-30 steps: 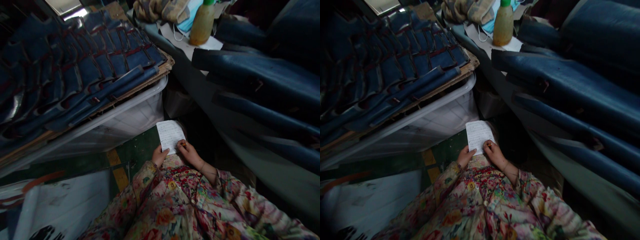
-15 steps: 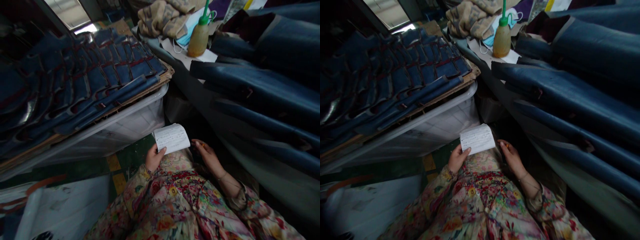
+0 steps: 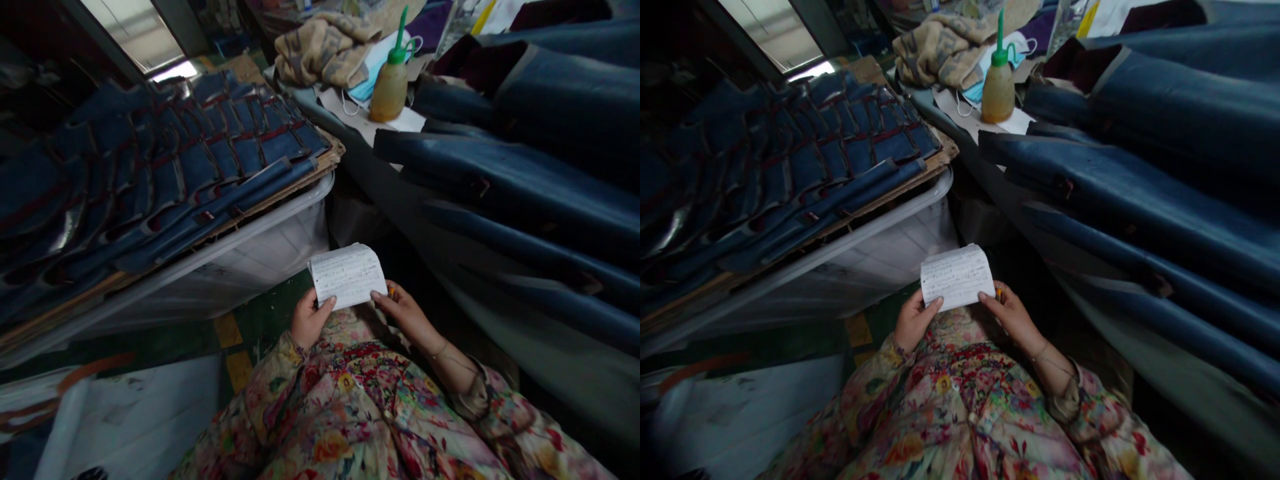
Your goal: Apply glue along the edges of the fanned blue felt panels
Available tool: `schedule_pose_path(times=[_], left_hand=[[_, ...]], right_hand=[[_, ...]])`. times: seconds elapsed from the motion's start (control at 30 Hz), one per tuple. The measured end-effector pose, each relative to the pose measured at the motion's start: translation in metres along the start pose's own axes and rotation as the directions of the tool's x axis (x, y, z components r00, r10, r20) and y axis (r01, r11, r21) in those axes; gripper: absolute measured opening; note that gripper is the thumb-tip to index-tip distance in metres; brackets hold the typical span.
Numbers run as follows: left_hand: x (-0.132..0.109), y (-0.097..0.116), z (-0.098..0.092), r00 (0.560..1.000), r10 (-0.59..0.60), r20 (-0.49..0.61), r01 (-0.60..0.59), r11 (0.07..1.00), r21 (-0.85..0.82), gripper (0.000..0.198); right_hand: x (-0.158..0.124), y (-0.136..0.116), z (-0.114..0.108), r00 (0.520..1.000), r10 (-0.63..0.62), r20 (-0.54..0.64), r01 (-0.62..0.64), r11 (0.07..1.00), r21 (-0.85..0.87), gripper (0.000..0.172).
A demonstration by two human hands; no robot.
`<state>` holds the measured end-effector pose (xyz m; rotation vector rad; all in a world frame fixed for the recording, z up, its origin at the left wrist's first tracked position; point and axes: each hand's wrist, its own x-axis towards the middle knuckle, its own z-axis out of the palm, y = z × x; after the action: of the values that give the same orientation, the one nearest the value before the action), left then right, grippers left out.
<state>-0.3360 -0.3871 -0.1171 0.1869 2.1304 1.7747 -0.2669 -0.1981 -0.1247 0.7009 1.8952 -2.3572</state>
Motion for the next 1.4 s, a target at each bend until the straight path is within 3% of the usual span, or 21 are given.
schedule_pose_path(times=[0.3,0.57,1.4], left_hand=[[-0.001,0.005,0.004,0.999,-0.037,-0.002,0.037,0.996,-0.083,0.038],[-0.003,-0.002,0.003,0.988,-0.157,-0.014,0.153,0.977,-0.152,0.040],[-0.002,0.005,0.021,0.979,-0.204,0.000,0.195,0.940,-0.281,0.053]], right_hand=[[-0.001,-0.003,0.002,0.997,-0.033,-0.066,0.035,0.999,0.019,0.033],[-0.002,-0.003,0.004,0.995,-0.048,-0.084,0.051,0.998,0.036,0.035],[-0.005,-0.003,0.006,0.982,-0.100,-0.158,0.101,0.995,-0.005,0.036]])
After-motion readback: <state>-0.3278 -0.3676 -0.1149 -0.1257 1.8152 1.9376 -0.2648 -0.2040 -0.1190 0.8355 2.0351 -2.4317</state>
